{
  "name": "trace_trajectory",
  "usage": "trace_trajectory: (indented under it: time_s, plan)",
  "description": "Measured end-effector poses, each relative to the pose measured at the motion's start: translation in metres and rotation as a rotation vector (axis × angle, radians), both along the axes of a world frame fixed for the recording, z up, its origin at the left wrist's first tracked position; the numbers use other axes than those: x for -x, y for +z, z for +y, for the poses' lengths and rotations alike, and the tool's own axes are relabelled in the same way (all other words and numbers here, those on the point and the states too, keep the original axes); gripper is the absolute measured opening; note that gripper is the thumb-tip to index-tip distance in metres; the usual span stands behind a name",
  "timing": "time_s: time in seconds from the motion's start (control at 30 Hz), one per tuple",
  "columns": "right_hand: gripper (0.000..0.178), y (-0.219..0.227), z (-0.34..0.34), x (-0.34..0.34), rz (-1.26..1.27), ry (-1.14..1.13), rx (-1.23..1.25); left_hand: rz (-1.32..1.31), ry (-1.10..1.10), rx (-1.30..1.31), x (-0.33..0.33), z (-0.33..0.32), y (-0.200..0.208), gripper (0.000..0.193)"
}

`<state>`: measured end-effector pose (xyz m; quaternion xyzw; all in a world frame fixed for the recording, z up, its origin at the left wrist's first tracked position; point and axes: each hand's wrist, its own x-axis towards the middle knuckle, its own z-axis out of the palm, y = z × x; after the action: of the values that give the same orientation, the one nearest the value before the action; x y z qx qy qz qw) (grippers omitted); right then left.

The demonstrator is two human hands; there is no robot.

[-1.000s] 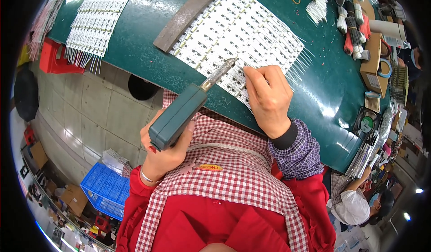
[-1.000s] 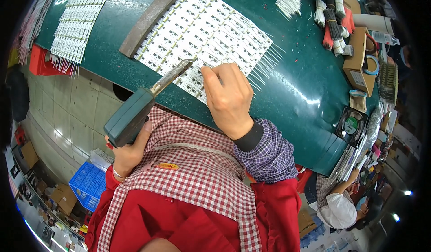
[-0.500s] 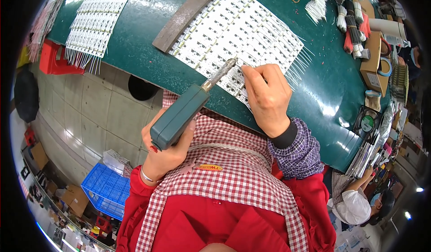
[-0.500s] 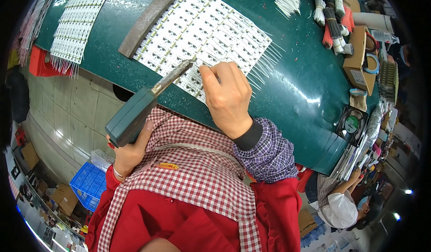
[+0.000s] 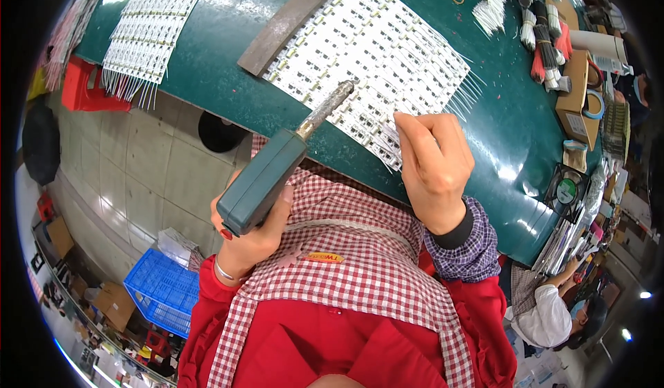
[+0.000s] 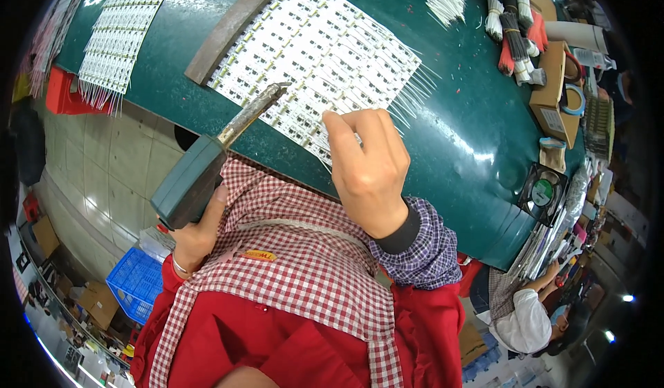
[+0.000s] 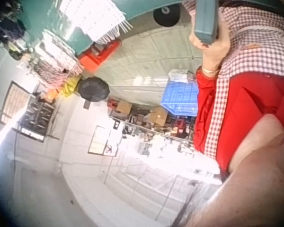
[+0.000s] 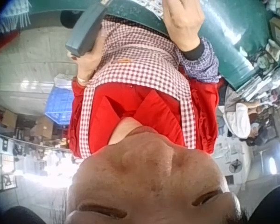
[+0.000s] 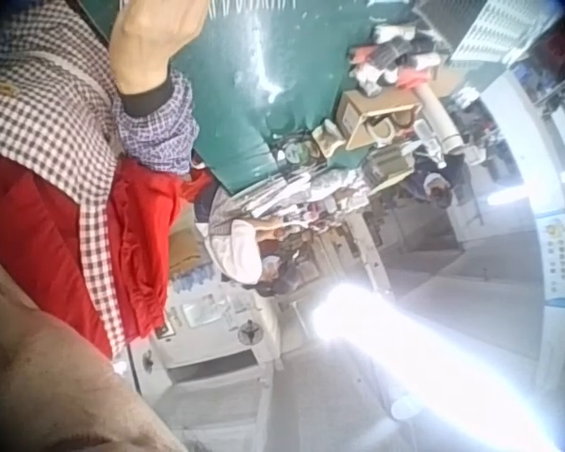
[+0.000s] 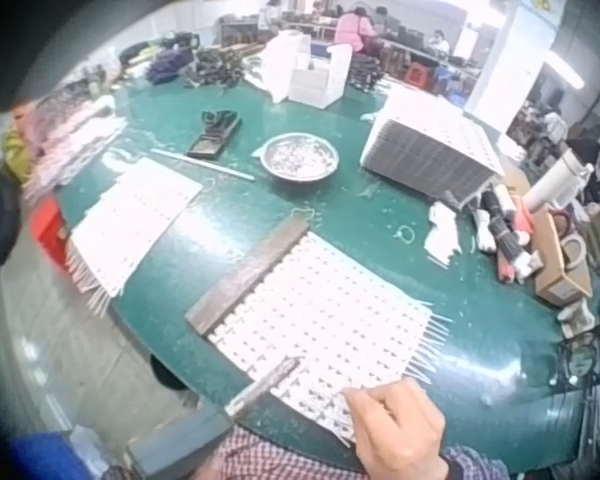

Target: The person assembles a circuit board panel by picking electronic components from a pile by hand, positioning them onto the board, and securing them with a handheld soldering tool.

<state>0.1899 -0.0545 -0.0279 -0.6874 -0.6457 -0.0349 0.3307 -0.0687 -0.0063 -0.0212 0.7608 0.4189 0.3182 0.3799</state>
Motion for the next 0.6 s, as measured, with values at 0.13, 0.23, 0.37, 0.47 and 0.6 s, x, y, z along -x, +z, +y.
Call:
trace_trajectory:
  time_s: [0.13, 0.23, 0.37, 0.47, 0.6]
  plan:
    - [0.032, -0.01, 0.013, -0.004, 0.006, 0.106, -0.1, 0.018, -0.047, -0.077, 0.0, 0.003, 0.001, 0.025]
    - [0.025, -0.025, 0.019, -0.01, -0.043, 0.216, -0.1, -0.009, -0.023, -0.016, -0.002, 0.004, 0.002, 0.024]
    - [0.037, -0.031, 0.018, -0.009, -0.027, 0.192, -0.068, -0.02, -0.013, 0.038, 0.0, 0.003, 0.003, 0.022]
    - [0.034, -0.033, 0.019, -0.009, -0.031, 0.181, -0.066, -0.032, -0.008, 0.07, -0.001, 0.001, 0.003, 0.022]
    - [0.034, -0.034, 0.018, -0.009, -0.039, 0.185, -0.057, -0.05, -0.016, 0.084, -0.001, 0.001, 0.002, 0.022]
